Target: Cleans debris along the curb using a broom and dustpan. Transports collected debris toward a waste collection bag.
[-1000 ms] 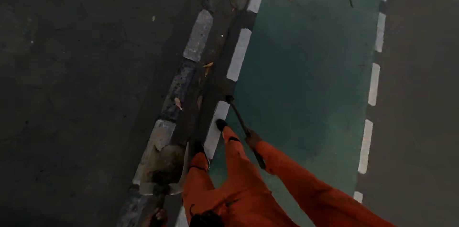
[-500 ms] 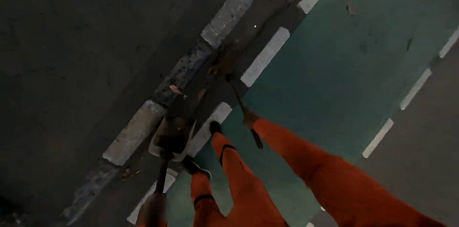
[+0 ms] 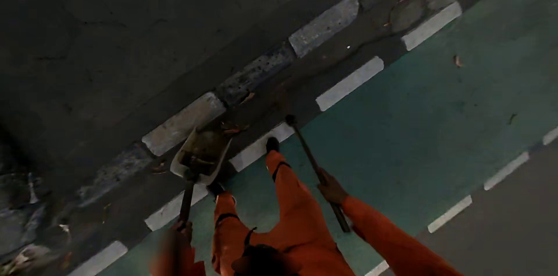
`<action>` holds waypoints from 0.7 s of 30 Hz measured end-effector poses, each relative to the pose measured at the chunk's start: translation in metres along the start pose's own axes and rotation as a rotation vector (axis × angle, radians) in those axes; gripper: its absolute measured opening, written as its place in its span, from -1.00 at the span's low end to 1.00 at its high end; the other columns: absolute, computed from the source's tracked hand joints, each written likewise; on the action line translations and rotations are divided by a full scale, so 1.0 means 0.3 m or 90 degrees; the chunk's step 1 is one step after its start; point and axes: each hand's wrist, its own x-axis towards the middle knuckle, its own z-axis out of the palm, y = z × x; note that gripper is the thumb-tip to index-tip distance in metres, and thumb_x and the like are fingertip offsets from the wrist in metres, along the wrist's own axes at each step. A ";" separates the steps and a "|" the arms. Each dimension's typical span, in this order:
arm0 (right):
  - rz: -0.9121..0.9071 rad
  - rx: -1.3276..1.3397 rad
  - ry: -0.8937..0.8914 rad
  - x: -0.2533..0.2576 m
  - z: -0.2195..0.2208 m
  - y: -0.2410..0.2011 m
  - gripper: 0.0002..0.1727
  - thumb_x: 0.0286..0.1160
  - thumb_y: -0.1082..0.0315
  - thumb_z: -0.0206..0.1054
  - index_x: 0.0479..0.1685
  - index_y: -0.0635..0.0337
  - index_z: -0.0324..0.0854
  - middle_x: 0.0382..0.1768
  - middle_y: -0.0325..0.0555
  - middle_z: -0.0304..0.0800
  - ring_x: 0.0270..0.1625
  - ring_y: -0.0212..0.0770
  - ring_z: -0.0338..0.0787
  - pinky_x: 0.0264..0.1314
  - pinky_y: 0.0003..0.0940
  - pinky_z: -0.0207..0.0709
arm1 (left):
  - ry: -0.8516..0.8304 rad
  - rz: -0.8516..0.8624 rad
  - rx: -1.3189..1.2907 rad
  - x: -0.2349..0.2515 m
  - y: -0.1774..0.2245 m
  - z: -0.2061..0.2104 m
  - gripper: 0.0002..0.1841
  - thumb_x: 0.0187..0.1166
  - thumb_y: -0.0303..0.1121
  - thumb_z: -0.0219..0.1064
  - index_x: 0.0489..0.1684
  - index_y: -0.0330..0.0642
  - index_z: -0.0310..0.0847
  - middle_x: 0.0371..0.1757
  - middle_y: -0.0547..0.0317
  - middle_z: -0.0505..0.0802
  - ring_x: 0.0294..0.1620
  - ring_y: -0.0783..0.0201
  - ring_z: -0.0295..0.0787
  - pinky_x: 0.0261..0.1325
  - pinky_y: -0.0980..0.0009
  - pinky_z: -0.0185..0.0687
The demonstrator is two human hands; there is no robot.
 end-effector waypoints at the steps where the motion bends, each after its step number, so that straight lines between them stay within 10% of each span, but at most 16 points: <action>1: 0.002 0.026 0.036 0.065 0.026 -0.068 -0.20 0.66 0.38 0.20 0.89 -0.02 -0.06 0.25 0.29 0.67 -0.04 0.11 0.79 0.03 0.06 0.69 | 0.000 0.004 -0.017 -0.023 0.020 -0.067 -0.65 0.85 -0.26 -0.27 -0.17 -0.17 0.42 -0.58 0.20 0.67 -0.79 0.49 0.59 -0.78 0.66 0.54; 5: 0.014 0.075 0.092 0.313 0.166 -0.394 -0.35 0.77 0.34 0.11 0.80 0.20 0.02 0.11 0.24 0.63 -0.15 -0.02 0.73 -0.03 -0.11 0.66 | -0.020 0.030 -0.042 -0.111 0.115 -0.339 -0.60 0.85 -0.26 -0.29 -0.23 -0.18 0.47 -0.56 0.25 0.68 -0.75 0.53 0.60 -0.72 0.70 0.55; 8: -0.016 -0.038 0.085 0.381 0.412 -0.492 -0.30 0.68 0.26 0.27 0.73 0.38 0.14 0.41 0.36 0.59 0.32 0.15 0.73 0.41 0.05 0.57 | -0.068 0.017 -0.070 -0.116 0.215 -0.576 -0.61 0.79 -0.25 -0.26 -0.15 -0.26 0.49 -0.50 0.18 0.71 -0.69 0.48 0.66 -0.68 0.66 0.62; 13: -0.016 -0.194 -0.048 0.047 1.076 -0.434 -0.12 0.63 0.28 0.26 0.91 0.13 -0.15 0.61 0.31 0.44 0.60 0.23 0.52 0.61 0.18 0.38 | 0.063 0.026 0.006 -0.150 0.317 -0.765 -0.60 0.88 -0.19 -0.27 -0.17 -0.18 0.44 -0.57 0.23 0.66 -0.78 0.52 0.55 -0.77 0.70 0.46; 21: -0.031 -0.062 -0.193 -0.255 1.095 -0.211 -0.21 0.57 0.37 0.33 0.84 -0.17 0.15 0.18 0.16 0.74 -0.10 -0.01 0.81 -0.04 0.01 0.72 | 0.080 -0.002 0.057 -0.144 0.398 -0.848 -0.65 0.88 -0.21 -0.24 -0.15 -0.19 0.40 -0.63 0.26 0.57 -0.84 0.55 0.44 -0.84 0.70 0.37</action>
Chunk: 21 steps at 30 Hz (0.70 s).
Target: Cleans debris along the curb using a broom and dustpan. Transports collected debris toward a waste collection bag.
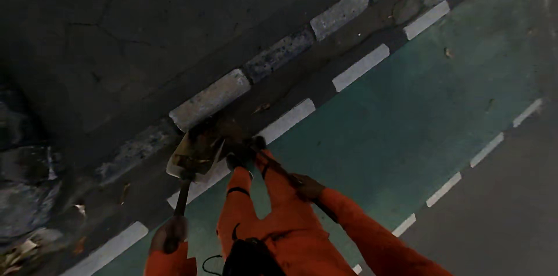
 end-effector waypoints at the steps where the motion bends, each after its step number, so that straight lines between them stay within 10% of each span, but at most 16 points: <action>1: 0.025 0.023 0.042 -0.027 0.020 0.016 -0.17 0.56 0.36 0.30 0.87 -0.23 0.08 0.02 0.11 0.72 -0.32 -0.10 0.73 -0.28 -0.11 0.66 | -0.002 -0.005 0.004 0.001 0.006 -0.013 -0.65 0.88 -0.22 -0.25 -0.15 -0.19 0.40 -0.63 0.26 0.57 -0.84 0.55 0.44 -0.84 0.71 0.36; 6: 0.115 0.035 0.157 0.141 0.018 -0.144 -0.20 0.73 0.31 0.17 0.89 0.10 -0.19 0.41 0.29 0.58 0.21 0.12 0.78 0.28 0.04 0.64 | -0.021 -0.012 -0.016 -0.002 0.003 -0.017 -0.61 0.87 -0.21 -0.29 -0.06 -0.25 0.42 -0.61 0.24 0.57 -0.83 0.55 0.46 -0.83 0.71 0.39; 14: 0.050 0.025 -0.069 -0.016 -0.059 -0.115 -0.27 0.75 0.34 0.17 0.87 -0.26 0.00 -0.32 -0.11 0.60 -0.62 -0.31 0.49 -0.59 -0.37 0.46 | -0.070 -0.001 -0.091 -0.009 0.018 -0.108 -0.65 0.87 -0.25 -0.28 -0.12 -0.22 0.39 -0.62 0.24 0.57 -0.84 0.55 0.45 -0.83 0.73 0.38; 21: 0.067 0.129 0.199 0.105 0.189 -0.228 -0.37 0.73 0.37 0.15 0.78 0.08 0.09 -0.19 0.04 0.62 -0.46 -0.19 0.61 -0.39 -0.26 0.58 | -0.127 -0.010 -0.190 -0.092 0.012 -0.538 -0.59 0.86 -0.25 -0.33 -0.11 -0.27 0.43 -0.57 0.19 0.62 -0.79 0.52 0.54 -0.77 0.72 0.48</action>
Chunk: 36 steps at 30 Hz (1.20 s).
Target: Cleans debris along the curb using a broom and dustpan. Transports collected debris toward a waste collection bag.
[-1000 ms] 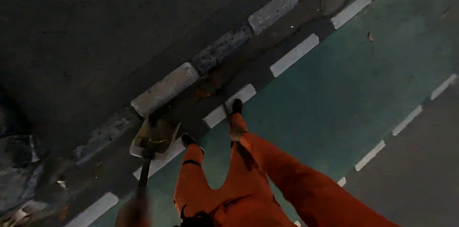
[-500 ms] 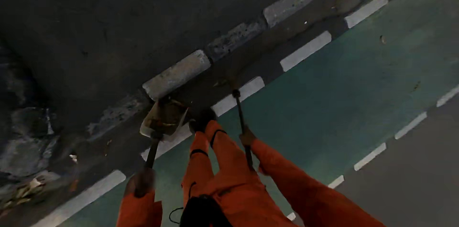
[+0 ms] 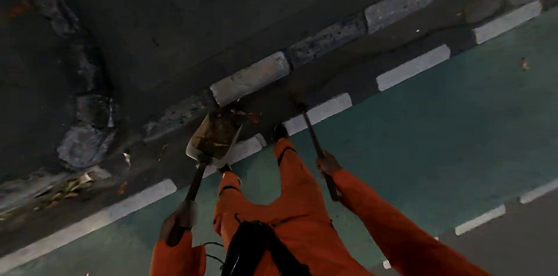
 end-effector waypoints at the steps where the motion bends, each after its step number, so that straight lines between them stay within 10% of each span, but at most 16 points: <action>1: -0.003 -0.005 0.028 0.043 0.057 -0.050 -0.38 0.75 0.35 0.13 0.77 0.15 0.09 -0.12 0.09 0.62 -0.36 -0.14 0.65 -0.27 -0.22 0.62 | 0.004 0.004 -0.007 -0.027 0.034 -0.058 -0.59 0.86 -0.25 -0.33 -0.11 -0.27 0.43 -0.56 0.19 0.64 -0.79 0.51 0.55 -0.77 0.71 0.49; 7: -0.040 -0.353 -0.052 0.062 0.734 -0.243 -0.29 0.74 0.19 0.12 0.73 0.50 0.10 0.59 0.40 0.42 0.67 0.19 0.44 0.71 0.07 0.29 | 0.051 -0.001 -0.059 -0.098 0.422 -0.445 -0.64 0.79 -0.29 -0.27 -0.18 -0.29 0.43 -0.57 0.19 0.63 -0.78 0.51 0.57 -0.78 0.72 0.49; 10: 0.016 -0.328 -0.131 -0.174 1.234 -0.235 -0.17 0.75 0.22 0.14 0.90 0.18 -0.25 0.53 0.26 0.52 0.51 0.09 0.63 0.54 0.00 0.49 | 0.134 0.065 0.038 -0.048 0.605 -0.568 -0.68 0.81 -0.29 -0.23 -0.18 -0.23 0.41 -0.62 0.23 0.59 -0.81 0.52 0.52 -0.81 0.70 0.44; 13: -0.021 -0.280 -0.214 -0.293 1.498 -0.218 -0.19 0.63 0.35 0.23 0.87 0.05 -0.08 0.42 0.29 0.59 0.28 0.16 0.75 0.32 0.11 0.60 | 0.214 0.109 0.147 0.018 0.749 -0.621 -0.76 0.84 -0.31 -0.15 -0.19 -0.18 0.36 -0.68 0.24 0.52 -0.85 0.50 0.42 -0.84 0.67 0.36; 19: -0.169 -0.254 -0.279 -0.476 1.498 -0.037 -0.29 0.61 0.37 0.34 0.79 0.03 0.24 0.44 0.24 0.63 0.38 0.14 0.70 0.46 0.14 0.52 | 0.181 0.067 0.144 0.012 0.884 -0.744 -0.76 0.85 -0.32 -0.16 -0.15 -0.20 0.36 -0.68 0.22 0.52 -0.85 0.49 0.42 -0.83 0.66 0.38; 25: -0.052 -0.114 -0.054 -0.499 1.532 -0.066 -0.17 0.63 0.39 0.21 0.90 0.03 -0.11 0.25 0.31 0.65 0.05 0.12 0.77 0.10 0.07 0.66 | 0.159 0.003 0.117 -0.001 0.917 -0.824 -0.76 0.83 -0.31 -0.18 -0.20 -0.18 0.33 -0.67 0.24 0.49 -0.86 0.51 0.39 -0.85 0.69 0.33; 30: -0.092 -0.256 -0.143 -0.329 1.737 -0.255 -0.29 0.68 0.28 0.26 0.77 0.29 0.11 0.50 0.36 0.53 0.48 0.20 0.62 0.55 0.12 0.45 | 0.167 0.039 0.083 -0.011 0.917 -0.842 -0.78 0.82 -0.31 -0.14 -0.18 -0.18 0.34 -0.68 0.22 0.49 -0.86 0.47 0.39 -0.85 0.65 0.34; 34: -0.179 -0.375 -0.278 -0.470 1.715 -0.207 -0.31 0.71 0.31 0.25 0.82 -0.04 0.14 0.15 0.19 0.72 -0.06 0.01 0.76 0.01 -0.01 0.64 | 0.088 0.032 0.052 -0.046 0.965 -1.067 -0.74 0.82 -0.31 -0.18 -0.17 -0.21 0.38 -0.67 0.24 0.50 -0.86 0.51 0.38 -0.85 0.69 0.32; 36: -0.224 -0.407 -0.218 -0.606 1.768 -0.189 -0.29 0.66 0.30 0.29 0.82 0.04 0.17 0.31 0.28 0.70 0.23 0.18 0.77 0.35 0.16 0.59 | 0.041 0.021 0.055 -0.088 0.998 -1.220 -0.70 0.84 -0.29 -0.22 -0.12 -0.22 0.41 -0.63 0.24 0.55 -0.84 0.53 0.42 -0.84 0.71 0.35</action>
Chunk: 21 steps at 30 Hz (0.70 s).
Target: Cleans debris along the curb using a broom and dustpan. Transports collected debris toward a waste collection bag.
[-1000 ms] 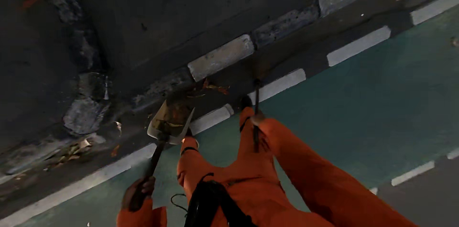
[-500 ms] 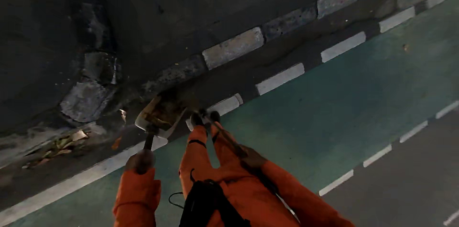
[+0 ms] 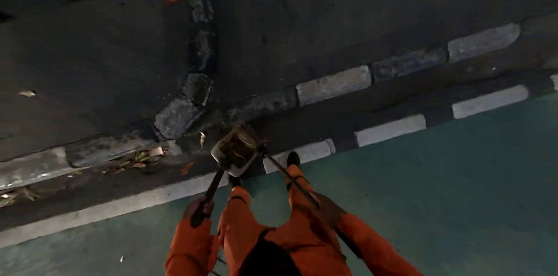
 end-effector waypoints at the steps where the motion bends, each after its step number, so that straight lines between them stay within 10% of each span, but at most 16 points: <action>1: 0.007 -0.005 0.038 -0.043 0.058 -0.026 -0.26 0.64 0.23 0.32 0.82 0.04 0.16 0.32 0.28 0.70 0.28 0.20 0.76 0.41 0.19 0.56 | -0.012 -0.012 -0.012 -0.034 -0.009 -0.092 -0.69 0.85 -0.28 -0.23 -0.12 -0.21 0.41 -0.61 0.24 0.57 -0.83 0.54 0.43 -0.84 0.71 0.36; 8: 0.087 0.054 0.305 0.322 0.161 -0.484 -0.25 0.73 0.27 0.19 0.86 0.21 -0.05 0.54 0.33 0.51 0.51 0.20 0.61 0.58 0.12 0.45 | -0.260 -0.068 -0.248 -0.155 0.095 -0.807 -0.77 0.62 -0.39 0.09 -0.14 -0.35 0.63 -0.47 0.09 0.76 -0.69 0.45 0.66 -0.66 0.66 0.60; 11: 0.143 0.026 0.259 0.536 0.267 -0.748 -0.33 0.75 0.30 0.16 0.78 0.34 0.07 0.40 0.35 0.59 0.27 0.13 0.74 0.39 0.02 0.57 | -0.221 -0.085 -0.287 -0.200 0.214 -1.040 -0.75 0.63 -0.38 0.05 -0.16 -0.39 0.60 -0.44 0.06 0.76 -0.70 0.43 0.67 -0.70 0.66 0.60; 16: 0.151 -0.185 0.068 0.533 0.762 -0.911 -0.13 0.65 0.34 0.21 0.89 0.21 -0.23 0.51 0.35 0.51 0.39 0.20 0.71 0.40 0.11 0.57 | 0.015 0.003 -0.109 -0.087 0.444 -1.118 -0.68 0.82 -0.27 -0.23 -0.21 -0.20 0.39 -0.64 0.24 0.57 -0.83 0.52 0.48 -0.84 0.69 0.41; 21: 0.061 -0.035 -0.045 0.444 0.953 -0.764 -0.28 0.65 0.34 0.31 0.81 -0.01 0.16 0.16 0.27 0.71 -0.11 0.10 0.78 -0.01 0.08 0.67 | 0.069 0.006 0.002 -0.086 0.552 -1.103 -0.73 0.84 -0.29 -0.22 -0.17 -0.18 0.35 -0.68 0.24 0.50 -0.86 0.50 0.39 -0.85 0.68 0.32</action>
